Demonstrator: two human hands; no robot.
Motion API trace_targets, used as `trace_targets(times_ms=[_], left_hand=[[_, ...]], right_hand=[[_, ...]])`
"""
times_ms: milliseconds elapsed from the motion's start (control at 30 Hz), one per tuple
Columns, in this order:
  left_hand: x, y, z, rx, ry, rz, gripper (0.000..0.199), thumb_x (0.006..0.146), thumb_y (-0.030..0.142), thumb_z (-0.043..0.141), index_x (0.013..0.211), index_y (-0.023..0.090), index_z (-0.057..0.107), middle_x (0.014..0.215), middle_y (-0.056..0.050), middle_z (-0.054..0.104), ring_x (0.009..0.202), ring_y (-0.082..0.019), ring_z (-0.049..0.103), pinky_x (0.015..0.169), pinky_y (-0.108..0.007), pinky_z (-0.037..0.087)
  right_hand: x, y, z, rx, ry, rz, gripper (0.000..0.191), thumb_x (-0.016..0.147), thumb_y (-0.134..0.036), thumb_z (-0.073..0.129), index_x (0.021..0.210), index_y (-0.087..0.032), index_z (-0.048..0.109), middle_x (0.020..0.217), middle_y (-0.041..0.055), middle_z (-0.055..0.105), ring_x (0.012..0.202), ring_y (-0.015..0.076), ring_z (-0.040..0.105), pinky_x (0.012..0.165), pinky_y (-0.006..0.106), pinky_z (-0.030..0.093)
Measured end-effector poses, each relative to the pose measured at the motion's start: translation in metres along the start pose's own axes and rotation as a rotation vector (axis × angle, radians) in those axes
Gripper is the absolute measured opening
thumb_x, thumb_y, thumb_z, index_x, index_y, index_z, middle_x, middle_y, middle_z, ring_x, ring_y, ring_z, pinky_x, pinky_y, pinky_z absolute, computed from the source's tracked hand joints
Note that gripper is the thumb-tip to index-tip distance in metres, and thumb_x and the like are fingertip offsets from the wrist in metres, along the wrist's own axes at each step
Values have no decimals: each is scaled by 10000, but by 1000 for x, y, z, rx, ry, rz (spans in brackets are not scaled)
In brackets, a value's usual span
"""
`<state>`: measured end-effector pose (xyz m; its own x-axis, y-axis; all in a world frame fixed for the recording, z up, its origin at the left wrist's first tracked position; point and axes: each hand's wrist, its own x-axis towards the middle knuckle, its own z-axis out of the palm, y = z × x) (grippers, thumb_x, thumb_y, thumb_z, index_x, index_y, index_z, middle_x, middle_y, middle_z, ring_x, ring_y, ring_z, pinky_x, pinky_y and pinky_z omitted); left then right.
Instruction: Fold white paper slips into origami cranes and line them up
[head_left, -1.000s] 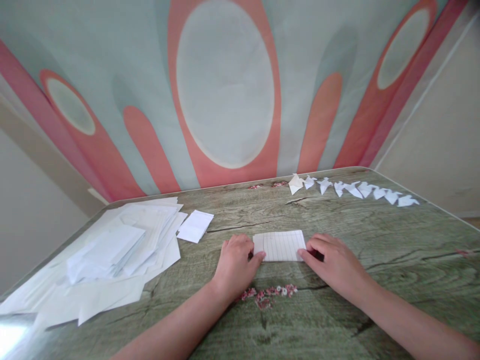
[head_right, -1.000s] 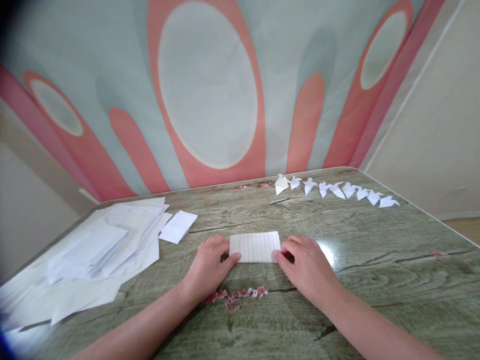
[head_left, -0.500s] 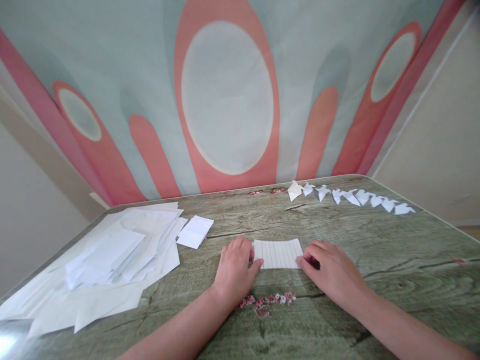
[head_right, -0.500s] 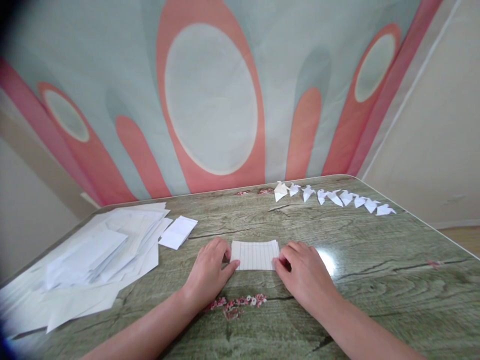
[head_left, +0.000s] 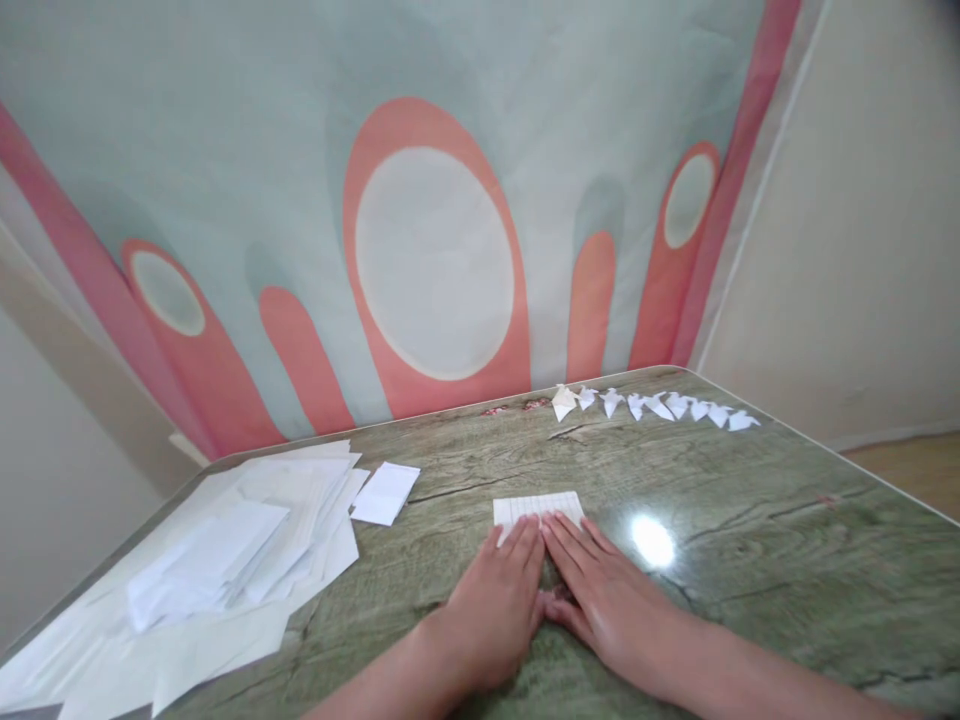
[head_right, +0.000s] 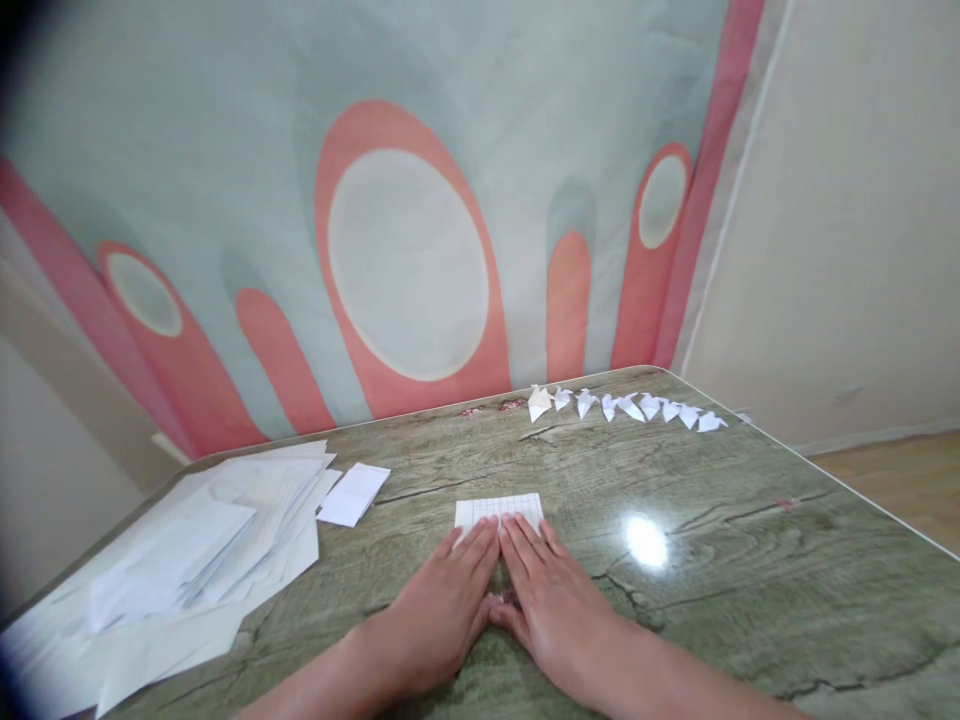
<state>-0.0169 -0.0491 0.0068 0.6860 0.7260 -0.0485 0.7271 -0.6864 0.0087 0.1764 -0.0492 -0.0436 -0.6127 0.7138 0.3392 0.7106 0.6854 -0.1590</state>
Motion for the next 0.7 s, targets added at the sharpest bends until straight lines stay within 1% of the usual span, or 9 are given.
trace_targets(times_ms=[100,200,333,400,467,500,567,633,700], left_hand=[[-9,-2,3,-56,-45,-26,651,985,494,223,1503,103,171,1573,-164,151,1464,-255,108,1168,-422,140],[-21,-9,0,-106,-89,-97,758,935,609,273,1499,108,195,1573,-171,138,1465,-273,88,1172,-442,115],[-43,-17,-6,-163,-105,-168,765,931,610,299,1507,125,167,1574,-176,118,1466,-271,75,1167,-483,118],[-53,-21,-6,-209,-80,-171,732,931,588,342,1504,159,187,1576,-160,140,1466,-260,94,1169,-489,122],[-55,-25,-6,-266,-9,-212,688,923,518,432,1481,159,249,1566,-169,190,1457,-267,154,1165,-493,160],[-53,-27,-6,-294,43,-242,660,916,463,474,1462,146,282,1555,-183,223,1448,-273,194,1158,-493,191],[-40,-31,-9,-334,206,-325,610,903,329,507,1433,105,304,1520,-217,294,1416,-285,282,1127,-486,274],[-16,-31,-13,-337,247,-289,618,908,308,499,1450,133,258,1491,-190,359,1393,-254,333,1130,-456,284],[15,-30,-15,-336,238,-221,748,849,381,604,1461,150,242,1490,-167,373,1385,-249,345,1136,-418,283]], right_hand=[[-5,2,-6,42,-35,33,700,933,-547,417,1458,-90,348,1483,207,373,1392,303,319,1120,543,291],[-12,10,-11,54,-80,53,727,921,-567,429,1481,-120,305,1501,201,342,1406,307,286,1129,569,242],[-29,23,-16,19,-127,114,714,930,-576,397,1487,-142,290,1525,174,296,1410,299,276,1120,587,242],[-37,31,-20,16,-139,158,701,929,-576,396,1475,-143,323,1523,164,303,1403,305,293,1111,596,256],[-40,39,-25,67,-123,196,660,933,-554,405,1458,-156,362,1500,151,364,1380,296,345,1103,574,293],[-39,44,-28,113,-97,221,622,944,-526,400,1448,-163,381,1474,148,413,1357,285,391,1091,549,330],[-33,54,-33,220,-10,302,553,964,-468,379,1424,-163,415,1394,152,521,1271,261,506,1041,487,417],[-21,63,-35,227,35,307,557,962,-439,390,1436,-147,385,1410,164,500,1286,262,486,1056,480,395],[-7,70,-34,232,56,271,584,914,-444,485,1412,-145,422,1438,155,466,1317,270,440,1103,462,331]])
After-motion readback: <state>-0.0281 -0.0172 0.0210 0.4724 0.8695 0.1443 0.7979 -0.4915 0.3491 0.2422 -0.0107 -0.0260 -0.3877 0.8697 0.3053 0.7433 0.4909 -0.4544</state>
